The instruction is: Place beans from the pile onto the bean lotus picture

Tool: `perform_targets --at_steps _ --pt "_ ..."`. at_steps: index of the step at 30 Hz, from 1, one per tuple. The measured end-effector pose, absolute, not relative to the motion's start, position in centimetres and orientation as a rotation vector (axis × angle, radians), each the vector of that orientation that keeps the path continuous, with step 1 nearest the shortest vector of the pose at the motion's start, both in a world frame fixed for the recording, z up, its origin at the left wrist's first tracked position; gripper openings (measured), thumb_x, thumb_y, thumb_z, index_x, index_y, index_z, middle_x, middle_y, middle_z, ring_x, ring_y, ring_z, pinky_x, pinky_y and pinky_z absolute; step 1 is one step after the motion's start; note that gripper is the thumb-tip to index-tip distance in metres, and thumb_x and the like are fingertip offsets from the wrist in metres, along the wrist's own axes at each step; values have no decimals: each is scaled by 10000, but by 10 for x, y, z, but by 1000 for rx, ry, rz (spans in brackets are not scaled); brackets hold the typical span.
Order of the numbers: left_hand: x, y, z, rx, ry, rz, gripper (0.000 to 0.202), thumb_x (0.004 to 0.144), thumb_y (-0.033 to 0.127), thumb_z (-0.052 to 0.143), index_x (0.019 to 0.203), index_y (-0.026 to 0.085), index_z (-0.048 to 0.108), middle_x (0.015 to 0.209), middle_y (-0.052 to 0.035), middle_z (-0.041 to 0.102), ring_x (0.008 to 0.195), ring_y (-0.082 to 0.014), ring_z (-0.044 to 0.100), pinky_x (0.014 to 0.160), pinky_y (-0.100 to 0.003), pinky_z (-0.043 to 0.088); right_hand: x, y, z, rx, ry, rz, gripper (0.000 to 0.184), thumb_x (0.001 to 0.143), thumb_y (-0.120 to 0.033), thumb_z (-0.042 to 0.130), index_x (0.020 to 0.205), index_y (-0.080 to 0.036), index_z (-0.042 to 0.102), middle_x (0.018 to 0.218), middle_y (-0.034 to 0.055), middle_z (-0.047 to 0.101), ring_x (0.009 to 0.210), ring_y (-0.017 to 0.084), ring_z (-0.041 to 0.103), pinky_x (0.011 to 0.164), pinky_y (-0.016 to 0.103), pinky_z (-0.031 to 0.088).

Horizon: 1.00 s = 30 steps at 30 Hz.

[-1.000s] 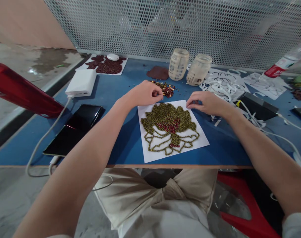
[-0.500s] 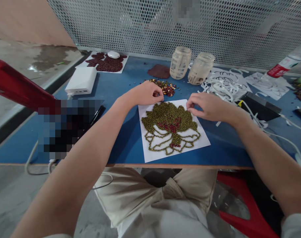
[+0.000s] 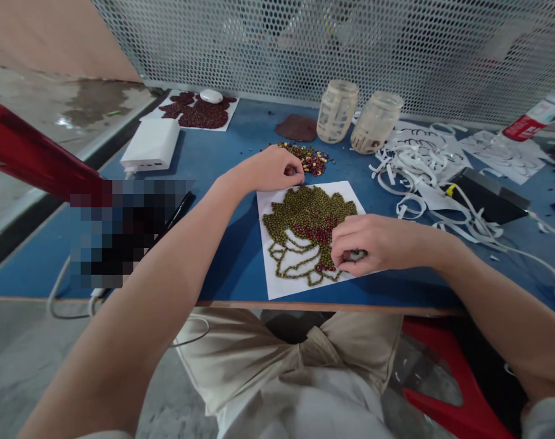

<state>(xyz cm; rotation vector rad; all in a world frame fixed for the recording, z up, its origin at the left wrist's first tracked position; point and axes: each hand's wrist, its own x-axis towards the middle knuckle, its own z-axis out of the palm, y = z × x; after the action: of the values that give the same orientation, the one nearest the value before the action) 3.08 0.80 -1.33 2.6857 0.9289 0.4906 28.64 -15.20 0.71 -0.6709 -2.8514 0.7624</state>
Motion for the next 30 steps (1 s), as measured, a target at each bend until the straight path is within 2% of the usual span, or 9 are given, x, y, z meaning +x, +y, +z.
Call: perform_targets --at_steps 8,14,22,26,30 --pt "31 7 -12 2704 937 466 256 903 355 660 892 227 881 650 -21 712 647 -171 595 763 -337 457 285 -151 6 -686 -2848 786 158 1031 -203 655 885 -224 713 875 28 706 803 189 602 826 341 422" --pt "31 8 -13 2700 942 459 264 899 358 650 911 233 882 664 -20 708 685 -183 612 841 -358 466 280 -150 11 -783 -2809 831 169 1029 -230 688 861 -227 671 800 4 655 779 187 559 791 329 409" --pt "31 8 -12 2692 965 455 242 890 352 664 903 248 883 670 -17 719 687 -181 623 833 -345 477 290 -144 13 -824 -2714 907 217 1047 -374 710 894 -229 658 810 -4 639 755 170 547 759 322 415" --pt "30 9 -14 2665 1058 538 220 881 361 681 896 257 875 704 -24 742 694 -181 619 790 -329 484 296 -137 13 -850 -2646 912 224 1017 -408 739 893 -234 671 784 -15 633 720 158 523 747 322 408" --pt "27 12 -17 2599 1256 745 175 870 343 706 870 257 858 729 -50 739 778 -218 642 789 -347 501 292 -136 6 -810 -2690 964 269 999 -446 774 872 -224 693 762 -21 639 720 155 535 785 330 401"
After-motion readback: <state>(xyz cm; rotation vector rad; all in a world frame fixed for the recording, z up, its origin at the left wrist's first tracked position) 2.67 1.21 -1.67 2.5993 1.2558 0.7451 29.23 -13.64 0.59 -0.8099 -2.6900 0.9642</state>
